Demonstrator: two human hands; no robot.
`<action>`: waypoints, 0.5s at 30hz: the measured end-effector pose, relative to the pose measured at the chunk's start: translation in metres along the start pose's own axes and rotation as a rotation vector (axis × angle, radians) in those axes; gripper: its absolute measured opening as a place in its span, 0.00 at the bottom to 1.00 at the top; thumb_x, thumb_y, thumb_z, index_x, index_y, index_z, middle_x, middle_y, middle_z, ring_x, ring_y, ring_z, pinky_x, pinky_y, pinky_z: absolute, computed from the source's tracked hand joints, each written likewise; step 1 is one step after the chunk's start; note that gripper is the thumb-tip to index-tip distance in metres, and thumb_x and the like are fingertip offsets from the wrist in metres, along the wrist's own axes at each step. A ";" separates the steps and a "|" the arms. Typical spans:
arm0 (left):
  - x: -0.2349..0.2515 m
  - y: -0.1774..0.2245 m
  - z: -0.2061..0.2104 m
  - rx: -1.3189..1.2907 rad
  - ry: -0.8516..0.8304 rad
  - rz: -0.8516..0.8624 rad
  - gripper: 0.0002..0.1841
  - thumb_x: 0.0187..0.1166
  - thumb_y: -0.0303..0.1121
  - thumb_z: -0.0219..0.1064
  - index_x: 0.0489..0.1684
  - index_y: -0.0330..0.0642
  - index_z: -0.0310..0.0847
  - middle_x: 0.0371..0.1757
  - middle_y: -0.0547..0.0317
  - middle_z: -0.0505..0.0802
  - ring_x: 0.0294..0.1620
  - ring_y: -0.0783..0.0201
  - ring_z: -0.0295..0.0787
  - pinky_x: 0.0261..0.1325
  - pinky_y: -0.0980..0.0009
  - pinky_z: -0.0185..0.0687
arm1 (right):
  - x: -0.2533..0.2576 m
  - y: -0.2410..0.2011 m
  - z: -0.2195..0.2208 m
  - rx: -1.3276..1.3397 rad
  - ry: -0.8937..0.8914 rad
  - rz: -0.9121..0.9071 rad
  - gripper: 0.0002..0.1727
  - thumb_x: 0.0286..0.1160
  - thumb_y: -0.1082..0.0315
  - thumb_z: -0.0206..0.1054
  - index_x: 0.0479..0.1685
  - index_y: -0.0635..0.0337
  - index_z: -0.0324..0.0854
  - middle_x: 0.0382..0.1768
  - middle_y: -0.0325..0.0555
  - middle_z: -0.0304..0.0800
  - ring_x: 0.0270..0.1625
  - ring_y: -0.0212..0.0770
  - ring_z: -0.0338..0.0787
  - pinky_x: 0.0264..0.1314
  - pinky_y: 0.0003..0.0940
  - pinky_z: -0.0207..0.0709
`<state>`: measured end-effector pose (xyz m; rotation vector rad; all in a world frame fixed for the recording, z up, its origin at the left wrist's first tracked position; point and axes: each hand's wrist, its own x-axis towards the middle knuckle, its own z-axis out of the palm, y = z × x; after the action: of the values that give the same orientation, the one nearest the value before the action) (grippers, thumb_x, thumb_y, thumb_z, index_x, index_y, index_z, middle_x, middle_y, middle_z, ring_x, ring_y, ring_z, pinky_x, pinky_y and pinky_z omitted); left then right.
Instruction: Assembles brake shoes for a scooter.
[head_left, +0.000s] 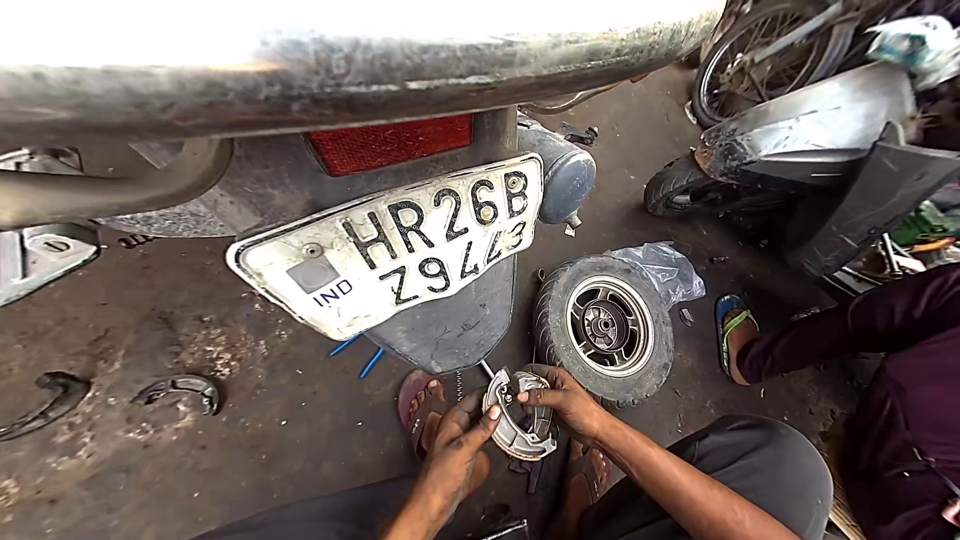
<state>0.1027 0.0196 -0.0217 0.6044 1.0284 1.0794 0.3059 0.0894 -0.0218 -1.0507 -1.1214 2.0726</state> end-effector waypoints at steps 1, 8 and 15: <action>0.000 -0.001 0.000 0.005 0.000 0.013 0.19 0.82 0.28 0.63 0.69 0.28 0.78 0.60 0.42 0.91 0.61 0.53 0.90 0.69 0.59 0.87 | 0.000 0.000 0.000 0.003 0.003 -0.007 0.14 0.71 0.62 0.74 0.48 0.62 0.85 0.36 0.40 0.89 0.37 0.31 0.87 0.48 0.30 0.83; -0.002 0.002 0.000 -0.188 -0.060 -0.017 0.22 0.80 0.26 0.63 0.73 0.28 0.73 0.62 0.44 0.90 0.61 0.55 0.90 0.68 0.59 0.86 | 0.001 -0.001 -0.003 -0.045 -0.101 -0.073 0.10 0.71 0.63 0.72 0.45 0.58 0.85 0.36 0.35 0.89 0.39 0.29 0.87 0.49 0.30 0.83; -0.004 0.002 -0.001 -0.200 -0.090 0.001 0.19 0.81 0.27 0.62 0.69 0.29 0.75 0.60 0.44 0.91 0.61 0.56 0.90 0.69 0.58 0.86 | -0.002 0.004 0.010 -0.123 0.055 -0.224 0.16 0.76 0.63 0.73 0.54 0.65 0.83 0.42 0.43 0.92 0.44 0.32 0.90 0.54 0.32 0.85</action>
<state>0.1006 0.0167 -0.0195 0.4865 0.8307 1.1299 0.2982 0.0820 -0.0208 -0.9834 -1.2894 1.8097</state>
